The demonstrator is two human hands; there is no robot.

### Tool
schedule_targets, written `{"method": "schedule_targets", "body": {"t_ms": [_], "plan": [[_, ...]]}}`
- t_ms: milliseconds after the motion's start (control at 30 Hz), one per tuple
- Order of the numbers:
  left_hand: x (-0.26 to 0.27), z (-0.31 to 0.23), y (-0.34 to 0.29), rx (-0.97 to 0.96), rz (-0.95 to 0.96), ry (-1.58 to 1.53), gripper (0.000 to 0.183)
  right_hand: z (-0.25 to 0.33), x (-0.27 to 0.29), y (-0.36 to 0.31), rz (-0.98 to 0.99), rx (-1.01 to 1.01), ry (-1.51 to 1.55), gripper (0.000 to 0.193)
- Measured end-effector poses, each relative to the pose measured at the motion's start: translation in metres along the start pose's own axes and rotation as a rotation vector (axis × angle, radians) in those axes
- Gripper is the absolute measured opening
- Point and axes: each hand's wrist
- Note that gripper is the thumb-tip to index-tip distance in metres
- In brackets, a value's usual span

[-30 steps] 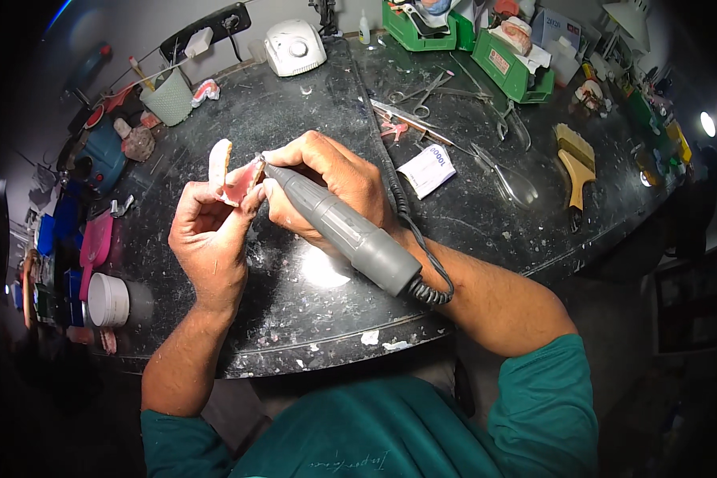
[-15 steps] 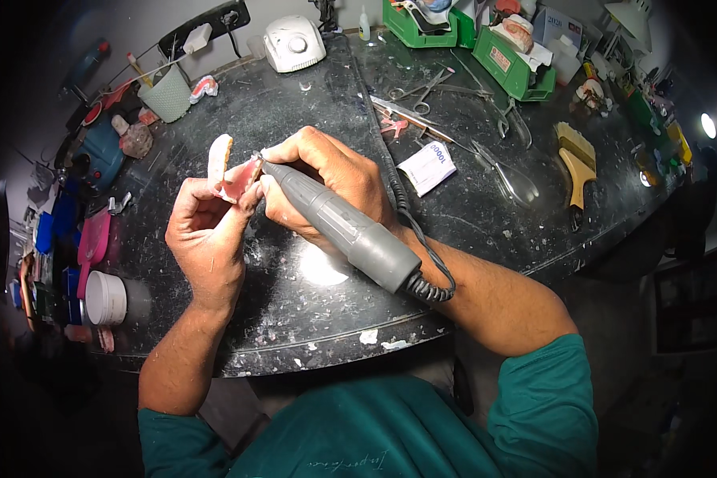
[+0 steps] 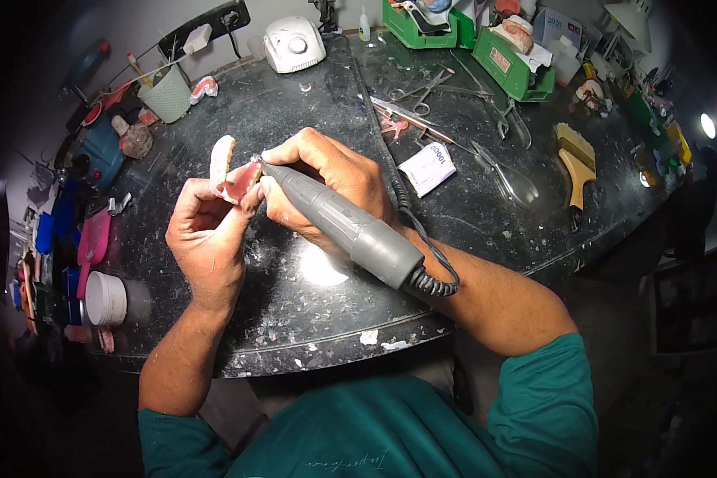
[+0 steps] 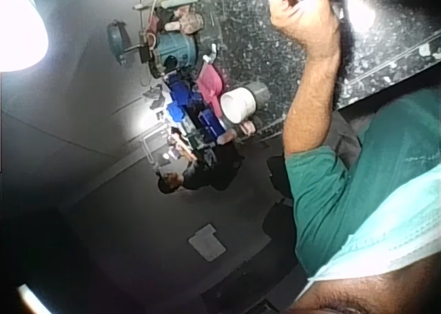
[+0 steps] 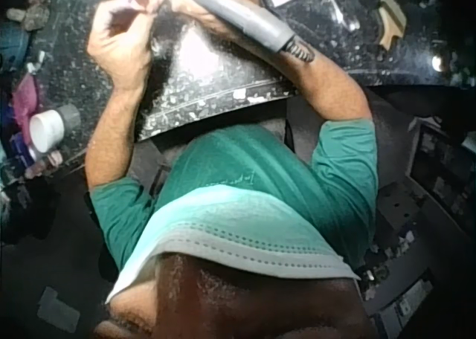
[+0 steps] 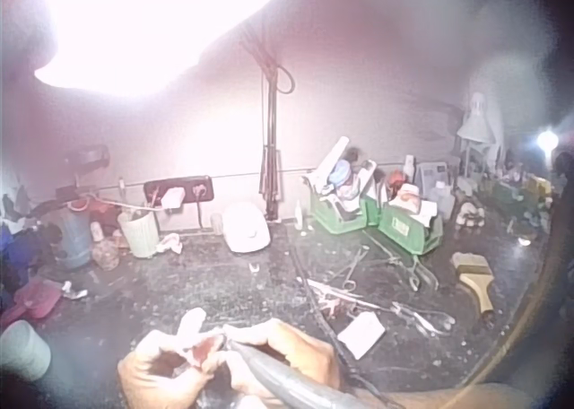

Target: The person uses a rotary grinding tool to shape and smooth a pink denture base held in their left hand. They systematically grind the edges and inner surfaces of the denture, rotating it to access different areas. The person briefly sets the denture down to adjust the tool before resuming the shaping process.

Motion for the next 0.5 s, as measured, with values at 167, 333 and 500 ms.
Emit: {"method": "schedule_targets", "body": {"t_ms": [167,333,500], "plan": [[-0.0003,-0.0017,0.0003,0.008,-0.001,0.003,0.017,0.0007,0.0018,0.0013,-0.003,0.056,-0.06,0.022],[0.0008,-0.0016,0.0,0.017,0.009,0.001,0.017,-0.0006,0.0,0.0021,-0.003,0.05,0.0,0.027],[-0.0008,-0.0019,0.0003,0.008,0.004,0.025,0.016,-0.0002,-0.0002,0.0026,-0.008,0.044,-0.024,0.03]]}}
Point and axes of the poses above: each hand's wrist, its own y-axis towards the middle knuckle, its own x-axis out of the back of the hand, z = x × y, and after that the axes turned 12 degrees about -x, right-handed
